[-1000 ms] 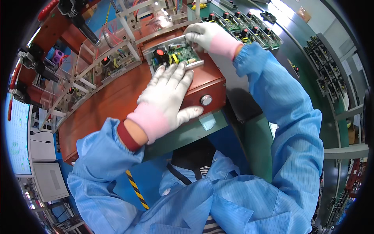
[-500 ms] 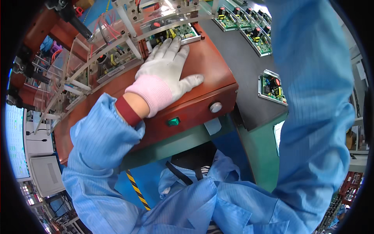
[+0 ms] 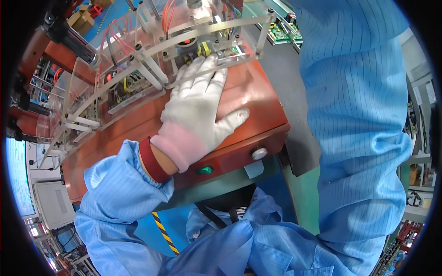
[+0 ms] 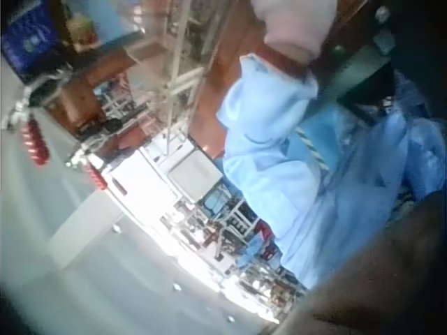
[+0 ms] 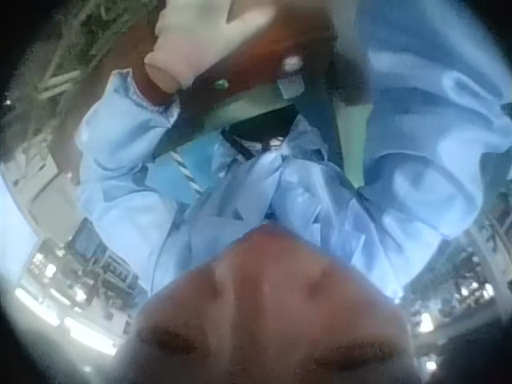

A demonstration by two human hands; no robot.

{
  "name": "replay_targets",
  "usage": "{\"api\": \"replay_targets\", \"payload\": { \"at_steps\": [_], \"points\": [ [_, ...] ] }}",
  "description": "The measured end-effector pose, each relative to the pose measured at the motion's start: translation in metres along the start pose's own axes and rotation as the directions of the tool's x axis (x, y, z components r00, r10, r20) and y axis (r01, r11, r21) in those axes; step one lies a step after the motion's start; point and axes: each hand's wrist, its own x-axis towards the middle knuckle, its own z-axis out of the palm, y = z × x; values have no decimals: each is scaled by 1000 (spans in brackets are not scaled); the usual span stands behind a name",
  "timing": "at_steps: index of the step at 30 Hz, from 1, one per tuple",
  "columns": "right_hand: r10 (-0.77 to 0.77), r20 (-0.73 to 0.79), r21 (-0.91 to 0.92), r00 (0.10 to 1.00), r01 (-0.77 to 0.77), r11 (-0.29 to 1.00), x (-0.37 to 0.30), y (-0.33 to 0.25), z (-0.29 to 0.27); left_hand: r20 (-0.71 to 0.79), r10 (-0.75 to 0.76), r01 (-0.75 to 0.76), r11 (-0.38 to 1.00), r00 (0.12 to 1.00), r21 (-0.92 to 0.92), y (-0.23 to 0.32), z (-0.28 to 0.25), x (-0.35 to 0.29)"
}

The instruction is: The person tests circuit board assemblies by loading them into a testing machine fixture, pulling down the clamp levers, and pressing the control buttons. The person also arranges the circuit board assemblies on the workstation and unloads tested boards.

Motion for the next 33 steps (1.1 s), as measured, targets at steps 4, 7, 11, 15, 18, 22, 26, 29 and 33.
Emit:
{"api": "replay_targets", "payload": {
  "at_steps": [4,7,11,15,18,22,26,29,33],
  "points": [
    [83,38,32,996,-84,996,2,22,4,-14,-7,7,1000,1000,-20,1,1,1],
    [157,68,41,985,-160,986,-4,35,3,-8,-21,21,1000,1000,1,2,-1,1],
    [244,105,44,964,-250,967,-13,45,0,-12,-21,22,1000,1000,6,4,0,1],
    [327,147,42,934,-336,941,-23,52,0,-29,-16,16,1000,999,7,5,2,0],
    [390,189,39,901,-404,914,-33,58,6,-59,-6,7,1000,998,16,3,4,-1],
    [458,232,42,858,-479,877,-38,65,12,-69,-7,9,1000,998,27,3,3,1],
    [526,279,34,803,-556,831,-45,73,20,-67,-17,19,999,998,34,1,4,1],
    [574,308,25,759,-610,792,-50,79,22,-64,-19,22,999,998,41,2,4,1],
    [631,346,11,694,-675,737,-59,87,25,-52,-57,59,998,997,35,3,3,0]
  ]
}}
